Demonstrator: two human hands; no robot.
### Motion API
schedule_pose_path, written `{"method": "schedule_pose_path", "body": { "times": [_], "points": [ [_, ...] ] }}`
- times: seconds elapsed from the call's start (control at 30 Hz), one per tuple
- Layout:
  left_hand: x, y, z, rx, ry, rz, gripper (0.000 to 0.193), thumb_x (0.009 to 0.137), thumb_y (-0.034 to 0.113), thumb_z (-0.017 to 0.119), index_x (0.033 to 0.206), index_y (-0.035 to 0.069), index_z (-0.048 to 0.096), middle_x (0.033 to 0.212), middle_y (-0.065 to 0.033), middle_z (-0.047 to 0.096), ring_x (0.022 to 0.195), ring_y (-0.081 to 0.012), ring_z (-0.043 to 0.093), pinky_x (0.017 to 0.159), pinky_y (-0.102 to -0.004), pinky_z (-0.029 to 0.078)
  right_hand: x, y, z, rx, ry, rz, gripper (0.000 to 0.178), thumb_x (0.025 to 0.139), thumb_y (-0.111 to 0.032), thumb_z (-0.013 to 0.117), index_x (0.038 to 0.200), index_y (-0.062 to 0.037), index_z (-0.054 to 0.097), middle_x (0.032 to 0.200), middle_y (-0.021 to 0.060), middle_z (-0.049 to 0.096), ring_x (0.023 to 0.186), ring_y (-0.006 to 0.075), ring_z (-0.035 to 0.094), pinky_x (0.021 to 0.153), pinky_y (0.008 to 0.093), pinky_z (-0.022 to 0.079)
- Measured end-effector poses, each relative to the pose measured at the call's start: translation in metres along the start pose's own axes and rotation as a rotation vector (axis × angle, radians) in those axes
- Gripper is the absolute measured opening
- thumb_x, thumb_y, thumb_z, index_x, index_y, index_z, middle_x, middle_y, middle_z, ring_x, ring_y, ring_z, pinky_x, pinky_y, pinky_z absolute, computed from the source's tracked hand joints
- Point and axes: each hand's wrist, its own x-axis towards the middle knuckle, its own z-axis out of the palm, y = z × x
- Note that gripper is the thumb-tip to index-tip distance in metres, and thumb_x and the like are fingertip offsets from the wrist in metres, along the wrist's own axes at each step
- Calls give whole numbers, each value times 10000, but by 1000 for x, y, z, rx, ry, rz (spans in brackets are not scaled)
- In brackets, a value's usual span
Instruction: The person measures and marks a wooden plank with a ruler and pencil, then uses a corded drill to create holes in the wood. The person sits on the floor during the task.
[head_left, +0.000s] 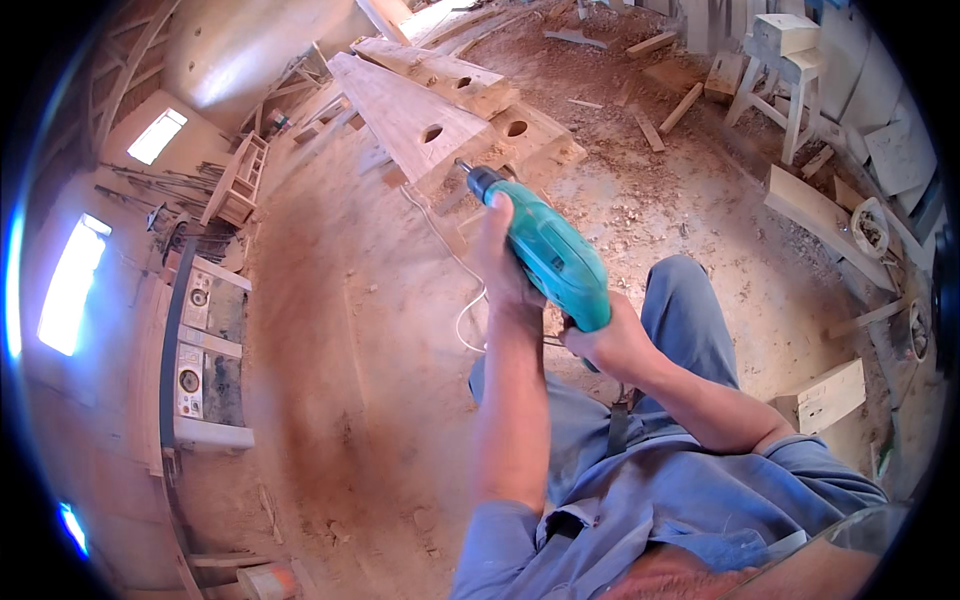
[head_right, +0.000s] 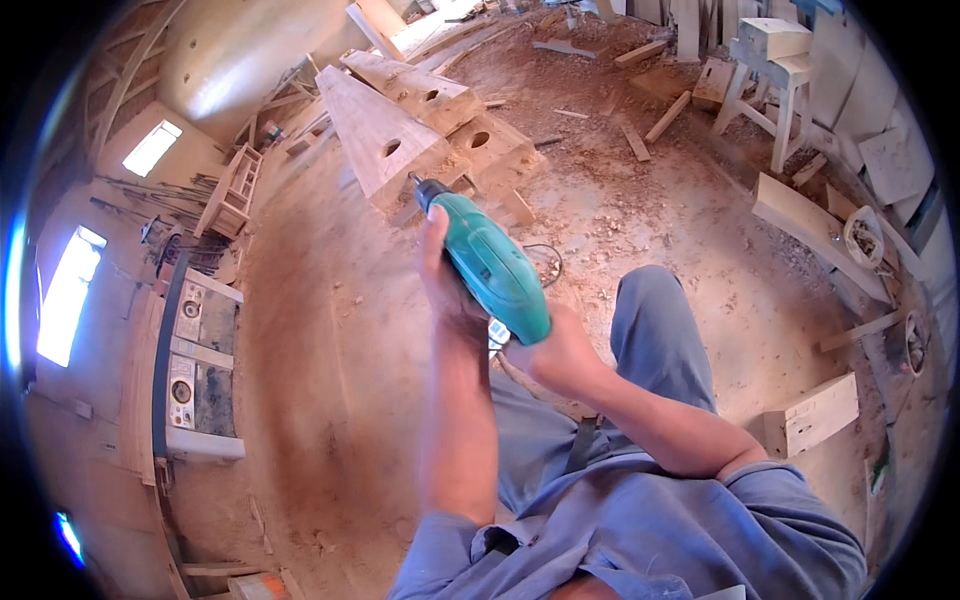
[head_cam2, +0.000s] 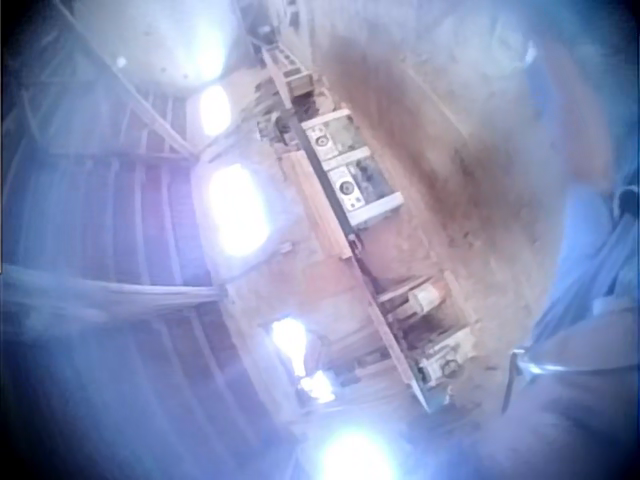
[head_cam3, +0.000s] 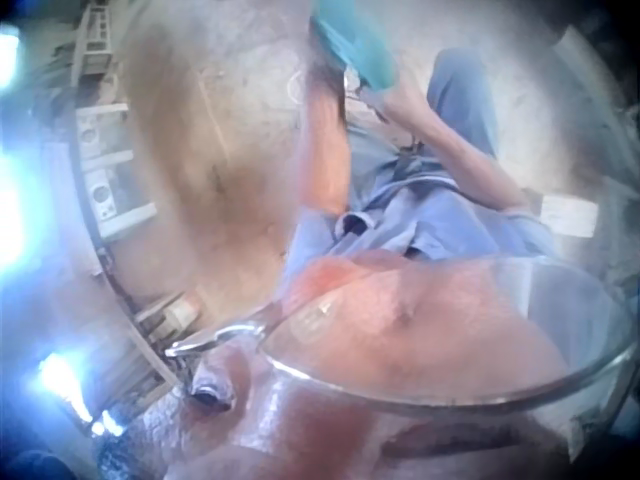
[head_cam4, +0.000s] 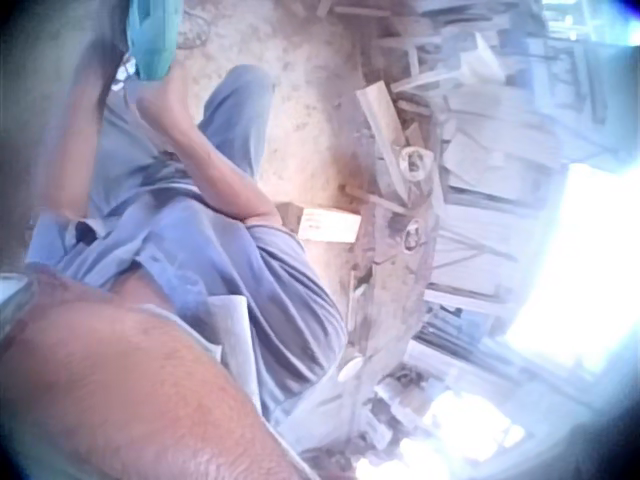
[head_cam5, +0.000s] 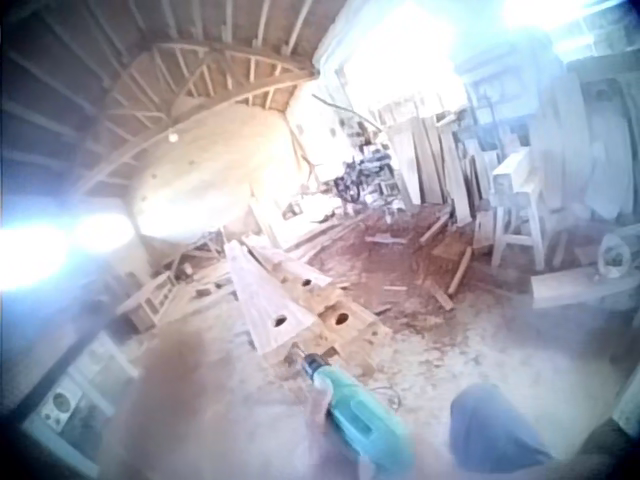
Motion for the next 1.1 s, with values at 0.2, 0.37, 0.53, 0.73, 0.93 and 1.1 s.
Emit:
{"method": "schedule_pose_path", "body": {
  "times": [0.2, 0.37, 0.53, 0.73, 0.93, 1.1],
  "points": [
    [-2, -6, 14, 55, 52, 15, 415, 948, 483, 673, 1071, 95, 589, 875, -60, 648, 743, -194, 663, 665, -351, 576, 3, 12, -11, 45, -49, 35, 181, 761, 9, 736, 909, -35, 642, 776, 12, 640, 687, 112, 601, 618, 298, 488],
    [-3, 4, 13, 114, 92, 57, 440, 940, 510, 671, 1074, 96, 609, 875, -72, 659, 733, -202, 663, 652, -356, 577, 14, 7, 1, 110, -73, -58, 168, 758, -22, 744, 892, -28, 644, 775, 13, 638, 708, 111, 600, 629, 309, 493],
    [-26, 0, 6, 74, 122, -85, 421, 950, 492, 664, 1068, 92, 603, 854, -81, 655, 720, -209, 660, 614, -357, 569, -16, 41, 28, 88, 14, -68, 186, 765, -65, 753, 925, -22, 667, 801, 36, 667, 761, 133, 626, 702, 346, 516],
    [14, -3, 7, 60, 91, 108, 517, 948, 579, 597, 966, 62, 599, 742, -149, 653, 589, -276, 650, 542, -388, 574, 10, -4, -16, -73, -88, -61, 209, 774, -88, 723, 957, 3, 684, 793, 75, 683, 757, 149, 629, 702, 356, 514],
    [-11, 0, 10, 123, 164, -53, 384, 941, 441, 677, 1074, 93, 583, 851, -67, 636, 706, -212, 656, 631, -362, 577, -2, 37, 14, 181, -34, -20, 161, 771, -66, 720, 920, -21, 678, 784, 34, 665, 738, 136, 617, 667, 329, 503],
    [-10, 23, 22, 62, 179, -98, 378, 942, 450, 679, 1070, 107, 585, 864, -68, 636, 728, -210, 656, 652, -364, 575, -4, 0, 20, 265, -88, 65, 124, 793, -46, 713, 909, -25, 673, 818, 15, 661, 772, 115, 610, 669, 321, 502]
  ]
}}
